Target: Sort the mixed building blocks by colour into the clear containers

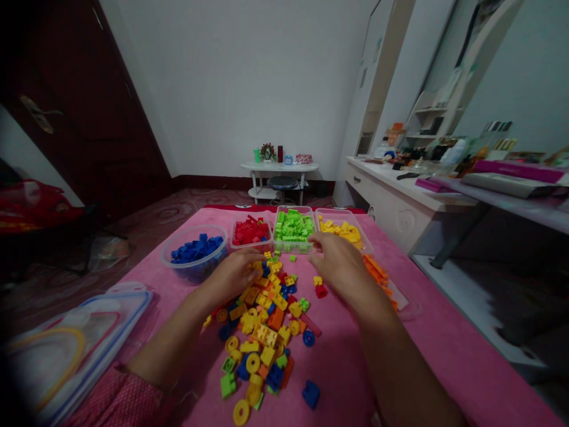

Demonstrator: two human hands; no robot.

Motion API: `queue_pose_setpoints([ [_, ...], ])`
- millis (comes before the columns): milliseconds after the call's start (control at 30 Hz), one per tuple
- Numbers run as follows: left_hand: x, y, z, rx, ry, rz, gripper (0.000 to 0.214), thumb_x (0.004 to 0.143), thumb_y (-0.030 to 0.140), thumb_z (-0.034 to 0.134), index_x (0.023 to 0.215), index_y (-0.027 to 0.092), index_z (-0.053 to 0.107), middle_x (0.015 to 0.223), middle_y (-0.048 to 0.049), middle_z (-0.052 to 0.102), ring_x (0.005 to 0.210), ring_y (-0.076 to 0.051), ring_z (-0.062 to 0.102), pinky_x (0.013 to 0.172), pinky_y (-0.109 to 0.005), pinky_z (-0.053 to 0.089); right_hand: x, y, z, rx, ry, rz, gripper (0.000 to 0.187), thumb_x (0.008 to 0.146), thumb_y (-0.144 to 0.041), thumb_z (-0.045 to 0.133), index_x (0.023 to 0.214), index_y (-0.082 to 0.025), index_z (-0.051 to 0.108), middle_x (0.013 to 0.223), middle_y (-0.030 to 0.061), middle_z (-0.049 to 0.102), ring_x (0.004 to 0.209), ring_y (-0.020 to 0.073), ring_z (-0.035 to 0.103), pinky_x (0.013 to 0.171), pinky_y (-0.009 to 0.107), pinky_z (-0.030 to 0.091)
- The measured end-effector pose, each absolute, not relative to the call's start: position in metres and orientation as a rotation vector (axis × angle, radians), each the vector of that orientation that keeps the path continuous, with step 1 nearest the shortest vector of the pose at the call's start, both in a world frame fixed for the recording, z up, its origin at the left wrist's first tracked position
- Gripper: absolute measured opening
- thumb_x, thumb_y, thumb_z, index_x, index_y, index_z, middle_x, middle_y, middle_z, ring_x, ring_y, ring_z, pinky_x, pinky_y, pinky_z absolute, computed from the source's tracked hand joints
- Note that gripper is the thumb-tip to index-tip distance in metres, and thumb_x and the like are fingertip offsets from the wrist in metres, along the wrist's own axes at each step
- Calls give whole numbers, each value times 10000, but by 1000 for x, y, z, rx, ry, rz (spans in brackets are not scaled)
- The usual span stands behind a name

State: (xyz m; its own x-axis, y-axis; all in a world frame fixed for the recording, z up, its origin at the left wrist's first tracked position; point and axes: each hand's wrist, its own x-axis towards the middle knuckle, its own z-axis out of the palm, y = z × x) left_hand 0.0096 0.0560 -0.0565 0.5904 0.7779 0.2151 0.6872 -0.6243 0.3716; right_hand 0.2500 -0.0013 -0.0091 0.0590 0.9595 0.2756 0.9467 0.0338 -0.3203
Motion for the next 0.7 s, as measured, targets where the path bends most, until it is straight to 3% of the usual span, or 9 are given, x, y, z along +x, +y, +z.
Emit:
queue_pose_setpoints([
  [100,7,58,-67,2594,1150,420,503,808,305,609,1292,175,563,1348,-141,523,1214,-271,514,1023,-366,407,214,6,-37,-1770,-2003,241,444,758,-223,618,1199,-168,626,1182,116,658,1089,267,600,929,381,458],
  [233,4,54,-67,2630,1093,298,527,740,350,692,1237,195,606,1266,-132,586,1177,-292,539,1006,-381,420,195,11,-75,-1699,-2086,392,666,741,-283,663,1362,-127,480,1400,168,485,1293,298,434,1056,428,344],
  [433,1,53,-54,2609,1190,300,337,708,227,684,1044,251,697,1102,-44,686,1040,-230,615,899,-293,457,201,13,-76,-1735,-2130,450,403,753,-214,635,1155,-228,664,1172,63,670,1076,243,598,899,326,435],
  [700,-2,50,-49,2582,1214,242,270,680,380,710,904,231,733,955,-49,728,881,-223,654,721,-268,456,205,5,-56,-1917,-2216,302,189,765,-225,609,917,-235,721,942,35,725,865,192,638,659,253,380],
])
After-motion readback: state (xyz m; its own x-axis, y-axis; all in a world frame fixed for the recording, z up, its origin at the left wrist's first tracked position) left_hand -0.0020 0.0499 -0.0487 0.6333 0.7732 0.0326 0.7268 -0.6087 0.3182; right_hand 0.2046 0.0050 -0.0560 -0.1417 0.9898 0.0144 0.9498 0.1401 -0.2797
